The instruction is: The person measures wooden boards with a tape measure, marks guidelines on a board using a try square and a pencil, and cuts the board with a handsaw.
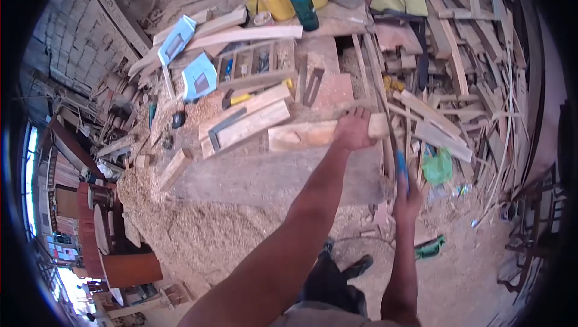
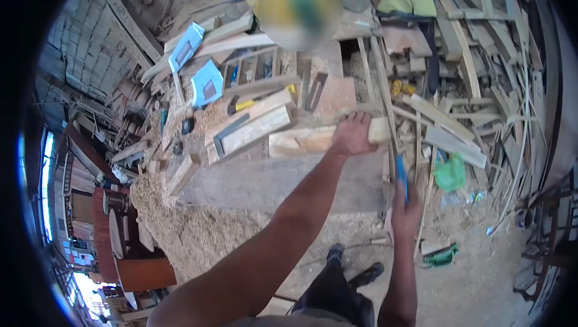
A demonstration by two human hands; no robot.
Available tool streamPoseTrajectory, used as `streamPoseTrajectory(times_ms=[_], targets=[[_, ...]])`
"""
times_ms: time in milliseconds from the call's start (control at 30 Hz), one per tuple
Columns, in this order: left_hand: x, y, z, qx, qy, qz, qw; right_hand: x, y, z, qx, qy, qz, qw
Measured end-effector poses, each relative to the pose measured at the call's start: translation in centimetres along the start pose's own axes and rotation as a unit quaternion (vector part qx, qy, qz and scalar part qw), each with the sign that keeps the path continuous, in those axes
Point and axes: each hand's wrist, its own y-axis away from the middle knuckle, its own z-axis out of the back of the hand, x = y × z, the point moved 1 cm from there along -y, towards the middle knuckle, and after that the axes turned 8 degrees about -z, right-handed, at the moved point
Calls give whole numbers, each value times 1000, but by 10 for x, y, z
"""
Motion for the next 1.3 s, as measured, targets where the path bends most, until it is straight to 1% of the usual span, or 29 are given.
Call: streamPoseTrajectory(times_ms=[33,100,133,167,200,233,267,300,333,367,400,433,467,500,600,667,733,767,800,833,867,967,1033,1100,1133,1167,1233,1267,1300], targets=[[-3,2,7,-12,3,1,1000,-25,37,14,-49,-15,34,998],[0,7,-1,-25,18,5,1000,-61,120,57,-20,-17,35,999],[1,3,-6,-45,29,5,999,-68,146,68,-8,-23,-9,1000],[4,-2,-11,-36,45,11,998,-68,171,77,-5,-26,-61,998],[7,-5,-16,-24,62,9,998,-64,157,67,-33,-4,6,999],[4,-5,-19,-22,21,-4,1000,-56,132,59,10,10,-66,998],[2,-6,-15,-29,-24,-10,999,-66,87,30,-22,15,22,999],[1,-7,-11,-23,-9,-10,1000,-39,40,10,7,36,-36,999],[-1,-6,-8,-20,2,-1,1000,-11,-6,-12,-12,6,-36,999],[-2,-9,-6,-25,9,-6,1000,7,-47,-27,-24,6,15,1000],[-3,-8,-4,-28,-15,-12,999,15,-51,-31,-22,-10,7,1000],[-3,-4,-4,-25,-39,-20,999,21,-46,-27,-20,-27,-7,999],[-7,6,-7,-15,-32,-25,999,23,-25,-13,4,-16,-24,1000],[-7,4,-7,-9,-33,-18,999,15,10,8,3,-2,-37,999],[-5,-5,-11,-9,-26,-12,1000,-46,137,68,-1,-5,-44,999],[-4,-7,-5,-10,-25,-12,1000,-56,168,78,-26,-20,19,999],[-7,-9,0,-5,-37,-11,999,-50,128,63,18,-3,-65,998],[-7,-7,0,1,-41,-4,999,-50,85,38,4,-10,-26,1000],[-6,-5,-2,4,-41,-3,999,-46,32,5,-3,-16,-10,1000],[-6,-3,-5,3,-42,-4,999,-41,-17,-23,-7,18,15,1000],[-5,-7,-5,-4,-44,-6,999,-1,-46,-28,6,-6,-6,1000],[-13,-4,4,13,-23,20,999,0,-30,-21,-1,-38,3,999],[-12,-12,5,6,-19,8,1000,-5,45,27,26,1,-69,997],[-9,-6,-1,0,-14,2,1000,-72,128,56,-10,-5,11,1000],[-8,-5,-4,-3,-12,4,1000,-79,159,66,-4,-10,-5,1000],[-8,-6,-5,-6,-18,3,1000,-79,170,71,1,-18,-18,1000],[-4,-12,-3,-5,-32,-4,999,-66,130,54,26,-20,-68,997],[-3,-13,-3,-2,-37,-5,999,-69,90,31,0,-4,-22,1000],[-5,-8,-5,4,-39,-5,999,-56,40,9,-8,28,15,999]])
